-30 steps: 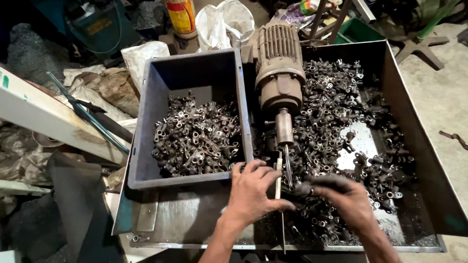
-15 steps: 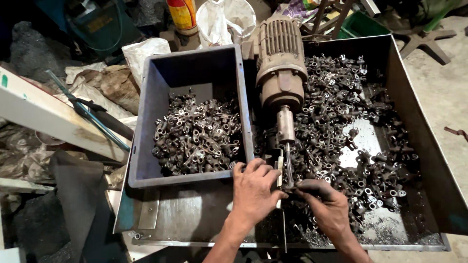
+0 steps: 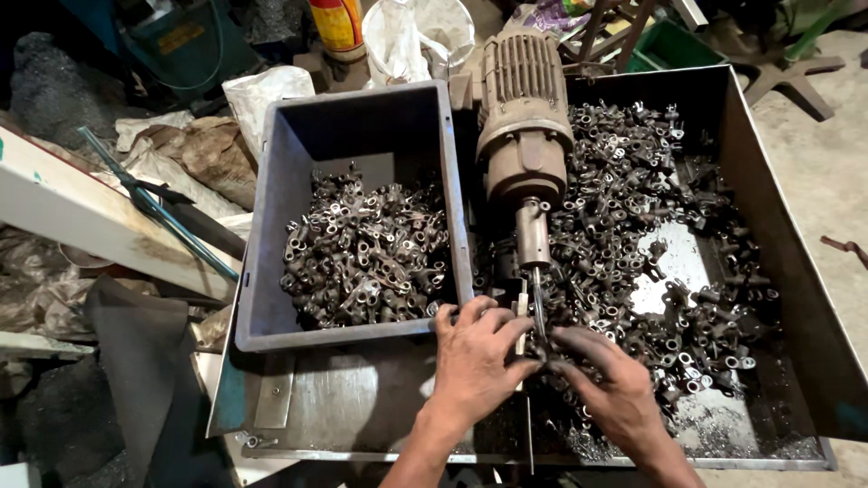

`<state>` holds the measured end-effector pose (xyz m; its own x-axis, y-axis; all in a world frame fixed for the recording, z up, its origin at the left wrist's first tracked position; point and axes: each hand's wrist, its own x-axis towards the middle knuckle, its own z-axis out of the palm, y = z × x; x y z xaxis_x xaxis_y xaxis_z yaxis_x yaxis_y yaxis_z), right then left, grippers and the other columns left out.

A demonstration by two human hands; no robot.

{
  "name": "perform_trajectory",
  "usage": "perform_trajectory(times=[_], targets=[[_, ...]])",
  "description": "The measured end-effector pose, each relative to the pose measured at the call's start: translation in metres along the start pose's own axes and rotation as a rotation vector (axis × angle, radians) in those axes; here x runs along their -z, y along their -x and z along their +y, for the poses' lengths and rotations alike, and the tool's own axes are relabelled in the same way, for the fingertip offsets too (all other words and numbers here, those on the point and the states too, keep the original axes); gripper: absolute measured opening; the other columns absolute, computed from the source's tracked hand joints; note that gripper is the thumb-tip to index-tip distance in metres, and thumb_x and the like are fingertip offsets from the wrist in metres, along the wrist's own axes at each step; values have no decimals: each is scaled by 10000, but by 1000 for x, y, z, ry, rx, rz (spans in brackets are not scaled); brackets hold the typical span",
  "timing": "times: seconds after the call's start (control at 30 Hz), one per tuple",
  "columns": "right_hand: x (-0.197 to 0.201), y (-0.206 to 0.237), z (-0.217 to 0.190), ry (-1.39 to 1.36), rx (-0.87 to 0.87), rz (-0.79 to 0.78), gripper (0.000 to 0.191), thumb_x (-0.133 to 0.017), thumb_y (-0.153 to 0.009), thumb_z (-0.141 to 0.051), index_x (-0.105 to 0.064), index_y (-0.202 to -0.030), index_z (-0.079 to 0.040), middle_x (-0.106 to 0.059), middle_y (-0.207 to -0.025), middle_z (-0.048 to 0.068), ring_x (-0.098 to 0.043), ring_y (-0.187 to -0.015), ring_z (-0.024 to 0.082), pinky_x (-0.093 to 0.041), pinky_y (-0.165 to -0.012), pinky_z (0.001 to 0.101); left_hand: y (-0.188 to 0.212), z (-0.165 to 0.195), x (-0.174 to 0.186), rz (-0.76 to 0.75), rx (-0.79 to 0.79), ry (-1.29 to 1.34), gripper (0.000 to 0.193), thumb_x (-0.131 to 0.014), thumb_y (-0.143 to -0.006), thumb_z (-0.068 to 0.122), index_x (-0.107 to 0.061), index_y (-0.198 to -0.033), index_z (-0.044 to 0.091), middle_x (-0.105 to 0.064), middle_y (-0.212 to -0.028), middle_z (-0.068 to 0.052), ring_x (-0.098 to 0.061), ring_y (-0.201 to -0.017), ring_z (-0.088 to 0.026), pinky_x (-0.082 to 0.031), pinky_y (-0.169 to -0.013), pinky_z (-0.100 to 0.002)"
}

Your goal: The person picks small metal castings one at a time from a bin, holds each under a bench-mounted power tapping machine to thread its hole, then places the finished part into a second bin, repeating this cycle continuously.

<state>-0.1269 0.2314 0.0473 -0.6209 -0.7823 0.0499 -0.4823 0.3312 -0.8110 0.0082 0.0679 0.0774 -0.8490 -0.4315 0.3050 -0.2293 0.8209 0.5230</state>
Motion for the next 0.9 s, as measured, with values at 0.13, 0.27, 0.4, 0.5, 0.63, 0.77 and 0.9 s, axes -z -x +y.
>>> perform_trajectory(times=[0.13, 0.27, 0.4, 0.5, 0.63, 0.77, 0.9], targets=[[-4, 7, 13, 81, 172, 86, 317, -715, -861, -99, -735, -1177, -94, -725, -1207, 98, -734, -1050, 224, -604, -877, 324, 2, -3, 1, 5, -24, 53, 299, -844, -738, 343, -786, -1019, 259, -714, -1054, 40, -531, -1223, -241, -219, -1056, -592], [-8, 7, 20, 197, 362, 215, 322, -744, -834, -111, -722, -1154, -83, -711, -1119, 101, -696, -1025, 268, -569, -870, 364, 5, -8, 0, 31, -96, 37, 126, -816, -785, 300, -802, -909, 275, -725, -1047, 82, -548, -1223, -229, -226, -1060, -575], [-7, 4, 21, 268, 437, 255, 323, -762, -819, -113, -720, -1138, -83, -707, -1056, 90, -676, -985, 271, -553, -845, 386, 8, -10, -4, 69, -136, 7, 121, -813, -776, 297, -791, -892, 269, -719, -1022, 81, -559, -1212, -244, -232, -1037, -581], [-6, 3, 21, 287, 483, 251, 338, -780, -799, -155, -727, -1129, -105, -700, -1019, 85, -670, -955, 268, -549, -830, 389, 10, -11, -6, 104, -139, -18, 142, -793, -814, 267, -770, -950, 236, -712, -1022, 72, -580, -1202, -227, -269, -1036, -553], [-9, 1, 20, 291, 505, 265, 313, -774, -805, -145, -720, -1110, -100, -694, -1002, 74, -665, -960, 276, -541, -856, 410, 14, -12, -8, 140, -189, -131, 217, -760, -843, 237, -739, -1050, 175, -706, -1054, 34, -585, -1185, -217, -304, -1043, -550], [-10, -5, 20, 280, 517, 276, 292, -771, -798, -130, -720, -1083, -96, -685, -982, 81, -661, -975, 285, -538, -869, 412, 15, -11, -10, 170, -188, -176, 235, -743, -866, 239, -725, -1079, 143, -701, -1048, 2, -579, -1175, -234, -316, -1039, -556], [-9, -11, 20, 255, 532, 288, 282, -782, -806, -128, -718, -1078, -91, -681, -956, 80, -652, -943, 280, -532, -854, 402, 13, -8, -13, 209, -178, -225, 239, -723, -879, 219, -726, -1100, 127, -709, -1071, -5, -595, -1166, -217, -331, -1055, -541]])
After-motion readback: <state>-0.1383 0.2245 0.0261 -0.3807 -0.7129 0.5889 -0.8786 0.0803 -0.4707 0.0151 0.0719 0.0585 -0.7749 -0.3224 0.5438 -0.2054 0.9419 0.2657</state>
